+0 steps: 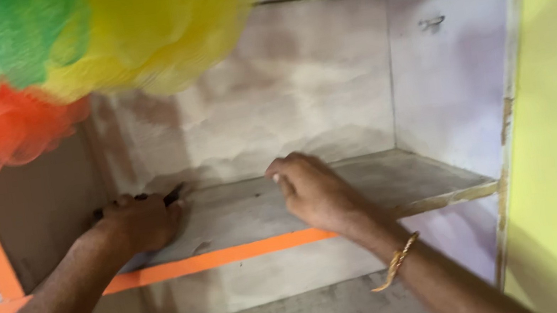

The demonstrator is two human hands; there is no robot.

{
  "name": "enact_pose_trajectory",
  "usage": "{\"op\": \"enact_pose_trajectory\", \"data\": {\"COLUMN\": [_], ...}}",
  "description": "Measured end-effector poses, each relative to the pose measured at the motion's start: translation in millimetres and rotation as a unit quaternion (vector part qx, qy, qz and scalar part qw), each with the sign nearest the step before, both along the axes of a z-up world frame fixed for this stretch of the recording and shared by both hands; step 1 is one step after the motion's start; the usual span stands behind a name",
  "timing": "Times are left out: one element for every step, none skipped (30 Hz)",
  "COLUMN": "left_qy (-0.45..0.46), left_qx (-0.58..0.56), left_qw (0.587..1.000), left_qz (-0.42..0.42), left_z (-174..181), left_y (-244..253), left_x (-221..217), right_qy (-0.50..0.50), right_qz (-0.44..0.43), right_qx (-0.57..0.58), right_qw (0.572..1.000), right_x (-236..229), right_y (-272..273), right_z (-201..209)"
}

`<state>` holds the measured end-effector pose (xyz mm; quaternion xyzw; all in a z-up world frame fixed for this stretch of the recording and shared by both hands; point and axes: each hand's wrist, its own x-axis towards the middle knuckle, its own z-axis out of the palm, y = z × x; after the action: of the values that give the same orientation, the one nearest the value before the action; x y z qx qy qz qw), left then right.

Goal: The person wipes the interior surfaces of a wooden shelving unit with a dark cloth. They clean the back wall, side walls, and shelf edges, moving the cloth back and forth to remove dust or residue.

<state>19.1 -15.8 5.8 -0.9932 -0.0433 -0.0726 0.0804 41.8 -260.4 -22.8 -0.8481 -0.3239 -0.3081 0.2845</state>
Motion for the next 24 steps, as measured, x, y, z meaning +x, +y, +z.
{"op": "enact_pose_trajectory", "data": {"left_qy": [0.031, 0.065, 0.01, -0.044, -0.024, -0.008, 0.003, 0.015, 0.026, 0.01, -0.008, -0.052, -0.097, -0.1, -0.103, -0.106, -0.111, -0.12, -0.094, -0.173, -0.132, -0.088, -0.081, -0.072], "left_qx": [0.06, 0.119, 0.041, -0.038, -0.135, -0.232, -0.231, -0.229, -0.227, -0.128, -0.026, 0.002, 0.031, 0.012, -0.007, -0.027, -0.042, -0.059, -0.058, -0.048, -0.123, -0.197, -0.135, -0.074], "left_qw": [0.998, 0.99, 0.998, 0.993, 0.973, 0.936, 0.932, 0.93, 0.927, 0.976, 0.998, 0.998, 0.986, 0.984, 0.982, 0.979, 0.989, 0.991, 0.991, 0.937, 0.935, 0.927, 0.94, 0.95], "left_qz": [0.013, 0.029, -0.037, -0.102, -0.185, -0.264, -0.278, -0.289, -0.299, -0.178, -0.053, 0.039, 0.128, 0.143, 0.159, 0.172, 0.083, -0.005, -0.078, -0.299, -0.304, -0.307, -0.302, -0.295], "left_z": [-2.1, -6.7, -12.1, -14.7, -16.3, -15.8, -11.0, -6.7, -3.6, 1.7, 6.2, 6.7, 7.2, 4.5, 1.9, -1.6, -7.0, -13.2, -19.9, -26.1, -30.7, -37.2, -36.1, -35.0], "left_y": [-9.0, -17.2, -34.4, -49.5, -58.6, -66.2, -68.9, -69.3, -67.3, -59.0, -47.6, -34.1, -20.0, -12.9, -6.7, -2.2, -3.2, -8.7, -17.4, -29.4, -30.3, -35.0, -23.2, -9.1], "left_x": [6.2, 9.9, 18.1, 24.6, 26.6, 28.1, 29.8, 31.0, 32.1, 33.0, 33.6, 33.1, 34.6, 42.6, 52.3, 62.7, 75.5, 89.7, 103.5, 116.6, 123.0, 130.0, 133.1, 135.9], "right_qy": [0.032, 0.017, 0.002, -0.013, 0.012, 0.035, 0.058, 0.037, 0.016, -0.003, -0.02, -0.038, -0.055, -0.075, -0.094, -0.113, -0.131, -0.15, -0.169, -0.163, -0.157, -0.148, -0.146, -0.142], "right_qz": [0.002, 0.006, 0.009, 0.015, -0.002, -0.017, -0.033, -0.02, -0.006, 0.006, 0.007, 0.006, 0.004, 0.001, -0.002, -0.006, -0.024, -0.04, -0.056, -0.045, -0.034, -0.025, -0.016, -0.007], "right_qx": [0.007, -0.009, -0.025, -0.041, -0.047, -0.054, -0.062, -0.049, -0.035, -0.021, -0.021, -0.02, -0.019, -0.018, -0.018, -0.019, -0.023, -0.029, -0.035, -0.022, -0.01, 0.004, 0.016, 0.027], "right_qw": [0.999, 1.0, 1.0, 0.999, 0.999, 0.998, 0.996, 0.998, 0.999, 1.0, 1.0, 0.999, 0.998, 0.997, 0.995, 0.993, 0.991, 0.988, 0.983, 0.985, 0.987, 0.989, 0.989, 0.989], "right_x": [3.6, 5.4, 6.6, 7.1, 6.1, 4.8, 4.3, 4.1, 3.7, 4.0, 5.7, 6.8, 6.9, 6.2, 4.8, 2.2, -2.0, -7.1, -13.3, -19.8, -26.8, -33.3, -38.9, -43.9], "right_y": [0.2, -0.2, 0.1, 1.1, 0.3, -2.0, -4.1, -5.0, -7.4, -9.2, -9.1, -8.7, -7.6, -7.5, -6.3, -5.1, -1.8, 4.3, 12.3, 23.9, 37.0, 48.5, 58.9, 68.9], "right_z": [-1.2, -2.7, -2.8, -1.5, -0.9, 0.0, 1.9, 2.4, 1.1, -1.7, -3.4, -4.6, -6.1, -7.1, -6.8, -5.9, -5.1, -3.1, -1.4, 0.8, 2.4, 2.9, 3.4, 1.8]}}
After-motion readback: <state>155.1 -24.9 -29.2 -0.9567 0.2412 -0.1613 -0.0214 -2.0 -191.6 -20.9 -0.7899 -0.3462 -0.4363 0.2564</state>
